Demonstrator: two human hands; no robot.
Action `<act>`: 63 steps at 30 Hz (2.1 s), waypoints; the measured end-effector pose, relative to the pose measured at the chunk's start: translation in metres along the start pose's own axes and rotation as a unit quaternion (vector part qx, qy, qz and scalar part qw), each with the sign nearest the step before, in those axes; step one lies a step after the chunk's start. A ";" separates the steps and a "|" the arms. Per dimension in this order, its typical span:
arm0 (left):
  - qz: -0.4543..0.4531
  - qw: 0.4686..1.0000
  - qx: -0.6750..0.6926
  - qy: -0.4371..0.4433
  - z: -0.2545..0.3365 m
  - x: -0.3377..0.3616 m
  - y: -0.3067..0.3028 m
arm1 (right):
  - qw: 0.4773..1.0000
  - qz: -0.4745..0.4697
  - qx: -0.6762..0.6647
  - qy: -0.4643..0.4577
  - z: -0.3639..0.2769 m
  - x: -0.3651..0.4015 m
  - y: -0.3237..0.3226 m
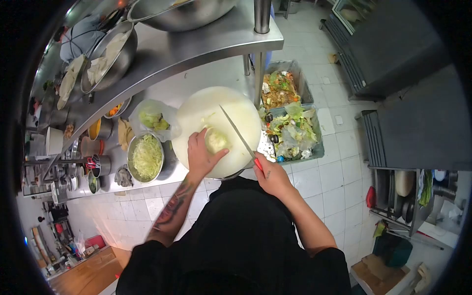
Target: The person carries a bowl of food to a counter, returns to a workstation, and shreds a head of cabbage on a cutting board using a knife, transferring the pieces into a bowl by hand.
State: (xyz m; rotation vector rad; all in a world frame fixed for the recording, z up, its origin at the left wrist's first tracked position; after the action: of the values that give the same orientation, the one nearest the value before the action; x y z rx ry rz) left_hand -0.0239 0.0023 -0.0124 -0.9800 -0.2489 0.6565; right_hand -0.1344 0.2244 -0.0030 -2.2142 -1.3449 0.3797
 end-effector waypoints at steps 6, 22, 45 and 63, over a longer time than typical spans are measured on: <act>0.047 0.997 -0.030 0.049 0.002 0.012 -0.037 | 0.986 -0.047 0.154 0.039 0.005 0.011 -0.004; -0.047 0.971 0.075 0.222 0.022 0.006 -0.023 | 0.950 -0.041 0.307 -0.041 -0.007 -0.008 -0.015; -0.035 0.968 0.024 0.246 0.014 0.004 0.010 | 0.937 -0.102 0.328 -0.062 -0.053 -0.007 -0.023; -0.053 0.972 0.046 0.222 0.010 0.002 0.009 | 0.943 -0.097 0.315 -0.054 -0.049 -0.027 -0.005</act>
State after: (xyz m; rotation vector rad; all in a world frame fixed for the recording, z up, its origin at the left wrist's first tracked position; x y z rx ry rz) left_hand -0.0311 0.0137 -0.0144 -0.9898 0.1235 0.3335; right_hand -0.1268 0.1891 0.0402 -1.5400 -1.2565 0.7481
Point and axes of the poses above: each hand's wrist, its own x-axis away from the middle knuckle, its own y-axis out of the palm, z = x × y, the point moved 9 cm from there along -x, towards the middle knuckle, and after that the axes turned 10 degrees about -y, right-handed, at the moved point
